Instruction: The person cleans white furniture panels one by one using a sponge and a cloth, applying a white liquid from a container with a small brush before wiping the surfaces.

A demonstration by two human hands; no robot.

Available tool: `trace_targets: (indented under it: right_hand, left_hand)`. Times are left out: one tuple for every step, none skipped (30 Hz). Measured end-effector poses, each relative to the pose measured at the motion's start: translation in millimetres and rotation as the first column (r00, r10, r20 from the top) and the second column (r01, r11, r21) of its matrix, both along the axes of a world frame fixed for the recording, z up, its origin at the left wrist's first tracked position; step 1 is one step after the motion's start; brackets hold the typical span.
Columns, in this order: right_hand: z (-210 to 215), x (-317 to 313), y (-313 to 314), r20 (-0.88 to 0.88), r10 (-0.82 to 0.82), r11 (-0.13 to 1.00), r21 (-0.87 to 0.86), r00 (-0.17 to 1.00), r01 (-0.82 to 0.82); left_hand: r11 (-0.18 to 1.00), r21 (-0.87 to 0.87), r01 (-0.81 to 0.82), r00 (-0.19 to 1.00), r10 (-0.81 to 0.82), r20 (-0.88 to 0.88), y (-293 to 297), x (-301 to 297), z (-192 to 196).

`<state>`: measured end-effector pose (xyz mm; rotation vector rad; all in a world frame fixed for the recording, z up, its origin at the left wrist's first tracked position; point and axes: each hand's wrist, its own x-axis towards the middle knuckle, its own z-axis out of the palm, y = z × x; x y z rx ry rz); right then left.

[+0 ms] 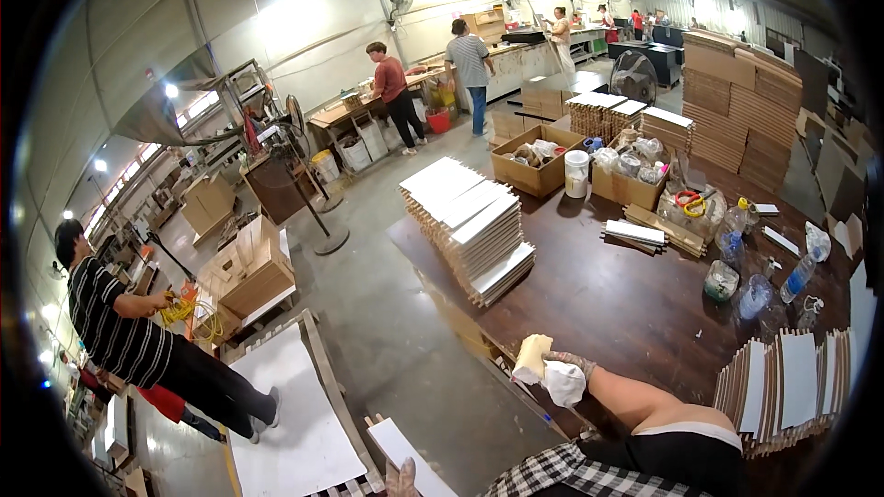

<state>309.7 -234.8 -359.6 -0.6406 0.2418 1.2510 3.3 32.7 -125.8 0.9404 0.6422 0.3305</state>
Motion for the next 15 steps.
trace_targets:
  right_hand:
    - [0,2,0,-0.023,-0.029,0.999,0.014,0.999,0.029]
    - [0,4,0,-0.045,-0.055,0.998,0.027,0.998,0.056]
    - [-1,7,4,-0.089,0.008,0.998,0.066,0.996,-0.002]
    - [-8,7,2,-0.089,0.028,0.998,0.059,0.996,-0.022]
    - [-16,5,1,-0.019,-0.048,0.999,-0.001,0.999,0.048]
    - [-20,8,5,0.057,-0.102,0.994,-0.046,0.993,0.104]
    - [-17,6,13,0.071,-0.098,0.994,-0.039,0.993,0.101]
    - [-11,-1,20,0.078,-0.072,0.997,-0.027,0.994,0.074]
    - [-6,-1,10,0.042,-0.072,0.997,-0.013,0.997,0.072]
    - [-2,-1,2,0.003,-0.064,0.998,0.000,0.998,0.064]
    - [2,-1,-3,0.020,-0.088,0.996,-0.005,0.996,0.088]
    - [6,2,0,0.030,-0.103,0.995,-0.005,0.994,0.103]
    - [9,2,5,0.045,-0.116,0.993,-0.002,0.992,0.116]
    - [12,1,11,0.052,-0.119,0.993,0.001,0.992,0.119]
    - [14,0,18,0.057,-0.119,0.993,0.004,0.991,0.119]
  left_hand:
    - [1.000,-0.003,-0.002,1.000,0.002,-0.007,0,1,-1]
    - [1.000,0.029,0.002,1.000,-0.001,-0.005,1,4,-4]
    - [0.998,0.066,-0.008,1.000,0.008,-0.003,5,1,-5]
    - [0.998,0.059,-0.028,1.000,0.029,-0.004,5,2,-7]
    - [0.999,0.041,-0.010,1.000,0.010,-0.010,7,1,-8]
    - [1.000,0.029,-0.007,1.000,0.008,-0.014,9,-2,-10]
    - [0.998,0.065,-0.027,0.999,0.028,-0.015,15,-9,-27]
    - [0.959,0.184,-0.215,0.970,0.231,-0.072,15,-11,-41]
    - [0.984,0.139,-0.112,0.994,0.114,-0.001,27,-13,-57]
    - [0.991,0.120,-0.057,0.996,0.065,-0.063,24,-10,-41]
    - [0.996,0.085,-0.029,0.998,0.034,-0.053,22,-4,-30]
    - [0.999,0.025,0.022,0.999,-0.021,-0.043,23,0,-27]
    - [0.997,0.053,0.053,0.998,-0.052,-0.023,27,2,-29]
    - [0.998,0.049,0.044,0.998,-0.042,-0.043,30,3,-35]
    - [0.998,0.056,0.030,0.999,-0.028,-0.033,30,2,-32]
